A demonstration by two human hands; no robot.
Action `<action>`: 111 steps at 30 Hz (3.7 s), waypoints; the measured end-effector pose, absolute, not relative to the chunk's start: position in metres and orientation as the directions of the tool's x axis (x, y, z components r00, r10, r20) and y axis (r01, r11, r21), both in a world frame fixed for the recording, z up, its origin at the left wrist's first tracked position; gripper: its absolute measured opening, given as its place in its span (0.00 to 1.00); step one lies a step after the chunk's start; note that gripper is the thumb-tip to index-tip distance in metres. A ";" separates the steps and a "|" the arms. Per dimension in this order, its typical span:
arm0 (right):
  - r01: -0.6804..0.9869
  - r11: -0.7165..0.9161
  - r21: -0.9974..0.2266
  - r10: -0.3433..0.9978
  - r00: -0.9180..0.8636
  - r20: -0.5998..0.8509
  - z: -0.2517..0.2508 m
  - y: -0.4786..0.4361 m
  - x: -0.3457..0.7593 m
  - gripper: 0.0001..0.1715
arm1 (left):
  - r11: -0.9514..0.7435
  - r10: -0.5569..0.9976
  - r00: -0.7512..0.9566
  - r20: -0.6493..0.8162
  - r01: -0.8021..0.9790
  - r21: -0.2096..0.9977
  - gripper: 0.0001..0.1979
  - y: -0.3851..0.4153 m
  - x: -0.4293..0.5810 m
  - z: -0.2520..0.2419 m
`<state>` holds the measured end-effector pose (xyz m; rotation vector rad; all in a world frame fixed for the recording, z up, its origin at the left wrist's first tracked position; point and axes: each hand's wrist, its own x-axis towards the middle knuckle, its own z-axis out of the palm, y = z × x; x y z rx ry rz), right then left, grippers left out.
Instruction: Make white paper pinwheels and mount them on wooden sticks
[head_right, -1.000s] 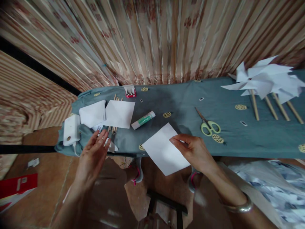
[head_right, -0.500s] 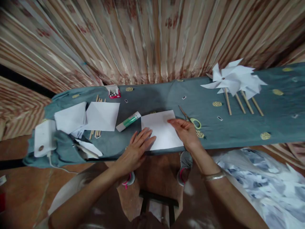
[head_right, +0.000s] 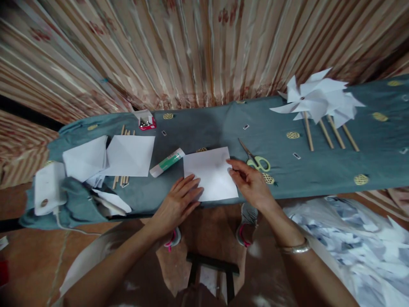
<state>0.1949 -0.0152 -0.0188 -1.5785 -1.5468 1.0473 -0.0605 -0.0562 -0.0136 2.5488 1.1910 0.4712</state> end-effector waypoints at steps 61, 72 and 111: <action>0.802 0.231 -0.551 0.953 -0.070 0.296 -0.031 0.011 0.166 0.13 | -0.645 0.748 0.655 0.108 0.679 0.352 0.30 -0.051 -0.027 -0.026; 0.806 0.235 -0.543 0.948 -0.065 0.313 -0.034 0.011 0.164 0.16 | -0.642 0.751 0.657 0.066 0.704 0.305 0.34 -0.053 -0.025 -0.027; 0.893 0.364 -0.264 0.913 -0.286 0.292 -0.040 -0.004 0.147 0.23 | -0.645 0.759 0.647 0.076 0.730 0.227 0.35 -0.051 -0.022 -0.029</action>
